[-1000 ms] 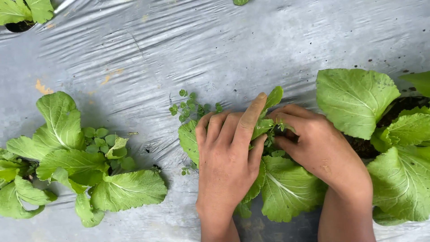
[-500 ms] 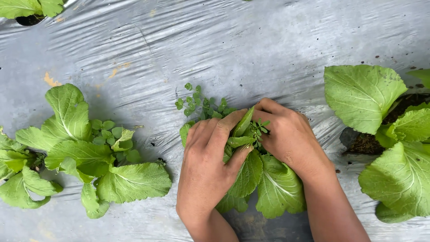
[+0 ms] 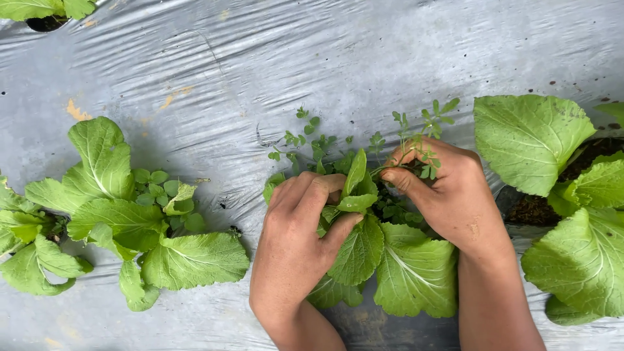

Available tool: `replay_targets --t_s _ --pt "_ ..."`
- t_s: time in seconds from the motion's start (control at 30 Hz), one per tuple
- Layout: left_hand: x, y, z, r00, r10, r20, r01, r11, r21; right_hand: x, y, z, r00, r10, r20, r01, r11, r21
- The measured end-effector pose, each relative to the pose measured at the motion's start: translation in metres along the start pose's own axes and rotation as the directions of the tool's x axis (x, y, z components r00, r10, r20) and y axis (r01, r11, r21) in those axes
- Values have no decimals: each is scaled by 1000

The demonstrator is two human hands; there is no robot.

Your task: The person is weeding holes in plastic mulch and planting seedlings in an agricultural field.

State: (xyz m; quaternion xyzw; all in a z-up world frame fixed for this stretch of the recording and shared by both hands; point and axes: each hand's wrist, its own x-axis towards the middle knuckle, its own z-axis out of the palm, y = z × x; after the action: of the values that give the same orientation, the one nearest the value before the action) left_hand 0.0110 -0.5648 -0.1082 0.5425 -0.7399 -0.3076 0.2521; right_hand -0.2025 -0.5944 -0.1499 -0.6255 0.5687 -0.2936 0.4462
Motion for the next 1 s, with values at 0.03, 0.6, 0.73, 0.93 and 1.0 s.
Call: replay_targets --t_s 0.03,0.6,0.73,0.93,1.0 --pt "0 0 0 1000 1 0 -1 1000 1 -2 1 0 1000 0 -1 0 1000 1" --pt "1 5 2 998 43 -56 -42 999 32 -8 -4 7 988 59 -145 -64 997 -32" --pt "-1 1 1 997 59 -50 -59 998 3 -9 -5 7 984 51 -171 -57 998 -28" --pt "-4 -3 -1 999 39 -31 -39 999 -20 -12 1 6 967 70 -246 -64 997 30" --pt "-5 -4 -2 999 34 -29 -35 999 -41 -13 1 4 957 55 -284 -23 993 114"
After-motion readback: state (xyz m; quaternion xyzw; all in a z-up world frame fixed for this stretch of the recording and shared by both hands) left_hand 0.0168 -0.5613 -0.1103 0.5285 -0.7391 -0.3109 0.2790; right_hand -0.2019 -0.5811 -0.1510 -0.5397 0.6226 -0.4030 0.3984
